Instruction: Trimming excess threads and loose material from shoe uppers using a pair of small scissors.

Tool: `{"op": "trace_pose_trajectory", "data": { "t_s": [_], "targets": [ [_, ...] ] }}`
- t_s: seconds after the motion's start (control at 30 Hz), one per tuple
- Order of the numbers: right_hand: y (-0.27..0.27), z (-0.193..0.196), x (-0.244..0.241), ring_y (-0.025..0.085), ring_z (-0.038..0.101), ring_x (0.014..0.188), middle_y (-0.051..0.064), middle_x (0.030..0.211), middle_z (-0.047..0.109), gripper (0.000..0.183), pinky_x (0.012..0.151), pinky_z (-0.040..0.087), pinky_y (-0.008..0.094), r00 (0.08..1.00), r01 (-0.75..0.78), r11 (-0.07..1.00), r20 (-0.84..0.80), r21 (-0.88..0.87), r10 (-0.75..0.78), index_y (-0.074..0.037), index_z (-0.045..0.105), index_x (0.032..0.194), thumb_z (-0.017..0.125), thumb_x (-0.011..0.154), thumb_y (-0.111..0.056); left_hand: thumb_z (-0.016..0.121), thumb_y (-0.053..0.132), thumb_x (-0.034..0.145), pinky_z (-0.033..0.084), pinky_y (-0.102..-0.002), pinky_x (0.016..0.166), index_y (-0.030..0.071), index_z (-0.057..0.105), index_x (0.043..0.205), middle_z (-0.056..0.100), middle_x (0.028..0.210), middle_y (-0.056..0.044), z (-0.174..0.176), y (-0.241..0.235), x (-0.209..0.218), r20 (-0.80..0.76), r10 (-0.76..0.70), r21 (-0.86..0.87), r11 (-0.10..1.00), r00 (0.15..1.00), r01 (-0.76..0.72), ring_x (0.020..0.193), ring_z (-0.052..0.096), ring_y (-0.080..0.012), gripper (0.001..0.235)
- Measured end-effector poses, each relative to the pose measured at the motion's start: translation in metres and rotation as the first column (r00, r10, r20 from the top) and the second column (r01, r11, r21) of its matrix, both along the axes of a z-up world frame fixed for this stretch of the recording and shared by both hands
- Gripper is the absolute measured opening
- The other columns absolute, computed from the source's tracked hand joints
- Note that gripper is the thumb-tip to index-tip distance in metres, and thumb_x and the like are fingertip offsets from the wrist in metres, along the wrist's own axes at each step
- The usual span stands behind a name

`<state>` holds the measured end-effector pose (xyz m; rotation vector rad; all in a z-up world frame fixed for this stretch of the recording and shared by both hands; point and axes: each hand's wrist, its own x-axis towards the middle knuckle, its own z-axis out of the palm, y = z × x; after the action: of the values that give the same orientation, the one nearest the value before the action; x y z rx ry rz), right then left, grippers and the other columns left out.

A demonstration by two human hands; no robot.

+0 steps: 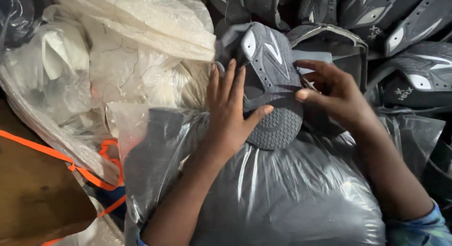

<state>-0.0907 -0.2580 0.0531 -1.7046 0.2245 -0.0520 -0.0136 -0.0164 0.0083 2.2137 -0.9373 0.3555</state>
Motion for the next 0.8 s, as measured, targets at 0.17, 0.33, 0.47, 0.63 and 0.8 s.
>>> {"op": "trace_pose_trajectory", "data": {
  "t_s": [0.17, 0.33, 0.47, 0.63, 0.8],
  "targets": [
    [0.003, -0.009, 0.0, 0.009, 0.064, 0.102, 0.003, 0.114, 0.064, 0.073, 0.091, 0.056, 0.027, 0.998, -0.019, 0.999, 0.066, -0.033, 0.021, -0.005, 0.051, 0.152, 0.072, 0.084, 0.01, 0.08, 0.05, 0.086, 0.016, -0.065, 0.123, -0.002, 0.034, 0.157, 0.03, 0.163, -0.027, 0.011, -0.003, -0.007, -0.058, 0.026, -0.041, 0.999, 0.998, -0.028, 0.154, 0.02, -0.052, 0.1],
    [-0.002, -0.017, -0.013, 0.01, 0.062, 0.101, 0.003, 0.116, 0.063, 0.074, 0.087, 0.055, 0.027, 0.964, -0.1, 0.992, 0.241, -0.072, 0.115, -0.006, 0.05, 0.152, 0.073, 0.084, 0.013, 0.083, 0.035, 0.088, 0.028, -0.056, 0.123, 0.002, 0.025, 0.156, 0.035, 0.158, -0.024, 0.042, 0.001, -0.023, -0.177, -0.03, -0.402, 0.914, 0.984, -0.045, 0.147, 0.041, -0.0388, 0.095],
    [0.001, -0.02, -0.017, 0.009, 0.068, 0.094, 0.003, 0.107, 0.07, 0.067, 0.082, 0.057, 0.025, 0.949, -0.141, 0.988, 0.276, -0.055, 0.151, -0.007, 0.052, 0.145, 0.073, 0.084, 0.01, 0.082, 0.015, 0.092, 0.04, -0.046, 0.123, 0.0, 0.015, 0.164, 0.06, 0.114, -0.008, 0.044, 0.005, -0.031, -0.247, -0.131, -0.546, 0.837, 0.96, -0.026, 0.111, 0.064, -0.019, 0.099],
    [0.004, -0.034, -0.019, 0.006, 0.064, 0.093, 0.0, 0.102, 0.068, 0.052, 0.082, 0.054, 0.021, 0.943, -0.031, 0.988, 0.324, -0.149, 0.079, -0.004, 0.06, 0.136, 0.075, 0.088, 0.007, 0.08, 0.005, 0.094, 0.048, -0.038, 0.107, 0.002, 0.019, 0.164, 0.066, 0.091, -0.004, 0.03, -0.006, -0.035, -0.23, -0.131, -0.514, 0.858, 0.964, -0.006, 0.088, 0.065, -0.0131, 0.093],
    [0.008, -0.031, -0.026, 0.002, 0.058, 0.084, -0.003, 0.093, 0.063, 0.034, 0.072, 0.046, 0.018, 0.932, -0.025, 0.991, 0.356, -0.13, 0.07, -0.003, 0.066, 0.124, 0.076, 0.092, 0.004, 0.081, 0.01, 0.09, 0.054, -0.024, 0.077, 0.004, 0.011, 0.166, 0.057, 0.116, -0.001, 0.035, -0.008, -0.033, -0.454, -0.373, -0.706, 0.704, 0.809, -0.072, 0.084, 0.061, -0.008, 0.104]
  ]
}}
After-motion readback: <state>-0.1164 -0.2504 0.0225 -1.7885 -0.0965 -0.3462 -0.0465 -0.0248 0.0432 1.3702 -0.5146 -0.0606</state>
